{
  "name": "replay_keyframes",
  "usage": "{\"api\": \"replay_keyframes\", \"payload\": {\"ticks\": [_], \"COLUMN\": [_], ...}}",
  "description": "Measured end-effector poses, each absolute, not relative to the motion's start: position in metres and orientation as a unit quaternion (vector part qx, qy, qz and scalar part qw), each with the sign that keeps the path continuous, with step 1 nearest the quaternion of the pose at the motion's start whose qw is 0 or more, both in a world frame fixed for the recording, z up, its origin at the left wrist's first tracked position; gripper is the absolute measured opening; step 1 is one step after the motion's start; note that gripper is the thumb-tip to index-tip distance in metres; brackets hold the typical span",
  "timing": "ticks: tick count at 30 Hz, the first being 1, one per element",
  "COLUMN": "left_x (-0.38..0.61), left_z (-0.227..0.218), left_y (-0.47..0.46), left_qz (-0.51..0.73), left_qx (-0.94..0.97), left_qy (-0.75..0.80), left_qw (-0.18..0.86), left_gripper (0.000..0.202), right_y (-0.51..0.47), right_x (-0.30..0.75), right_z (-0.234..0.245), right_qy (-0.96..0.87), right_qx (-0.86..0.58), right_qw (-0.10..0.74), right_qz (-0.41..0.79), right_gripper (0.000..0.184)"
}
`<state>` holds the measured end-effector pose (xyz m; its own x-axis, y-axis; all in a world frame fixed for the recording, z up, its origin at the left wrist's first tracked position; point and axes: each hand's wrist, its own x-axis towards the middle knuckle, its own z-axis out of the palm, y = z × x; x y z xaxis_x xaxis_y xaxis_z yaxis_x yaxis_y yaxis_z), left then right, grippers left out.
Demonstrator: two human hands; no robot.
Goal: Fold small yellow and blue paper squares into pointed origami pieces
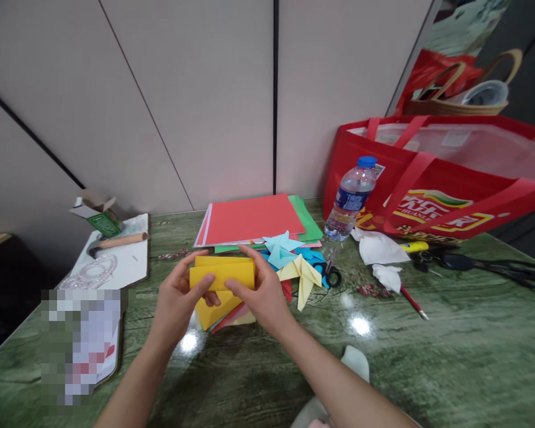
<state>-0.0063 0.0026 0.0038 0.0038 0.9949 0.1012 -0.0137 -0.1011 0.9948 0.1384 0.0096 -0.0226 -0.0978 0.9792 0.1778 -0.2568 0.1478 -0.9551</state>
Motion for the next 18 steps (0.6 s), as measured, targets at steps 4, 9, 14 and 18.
{"api": "replay_keyframes", "payload": {"ticks": [4, 9, 14, 18], "left_x": [-0.0077, -0.0086, -0.0097, -0.0138], "left_z": [0.0037, 0.0038, 0.0022, -0.0017], "left_y": [0.0023, 0.0018, 0.0034, 0.0061], "left_qz": [0.524, 0.524, 0.546, 0.553], "left_qx": [0.532, 0.545, 0.568, 0.634], "left_qy": [0.474, 0.489, 0.470, 0.482], "left_qw": [0.467, 0.435, 0.397, 0.244], "left_gripper": [0.043, 0.045, 0.056, 0.044], "right_y": [0.0091, 0.0084, 0.0083, 0.0065], "right_x": [0.1383, 0.1381, 0.1368, 0.1358], "right_z": [-0.0260, -0.0278, -0.0276, -0.0254], "right_qy": [-0.518, -0.503, -0.496, -0.504], "right_qx": [-0.382, -0.365, -0.355, -0.358], "right_qw": [0.555, 0.571, 0.572, 0.579], "right_qz": [0.526, 0.537, 0.548, 0.531], "right_gripper": [0.038, 0.044, 0.047, 0.046]}}
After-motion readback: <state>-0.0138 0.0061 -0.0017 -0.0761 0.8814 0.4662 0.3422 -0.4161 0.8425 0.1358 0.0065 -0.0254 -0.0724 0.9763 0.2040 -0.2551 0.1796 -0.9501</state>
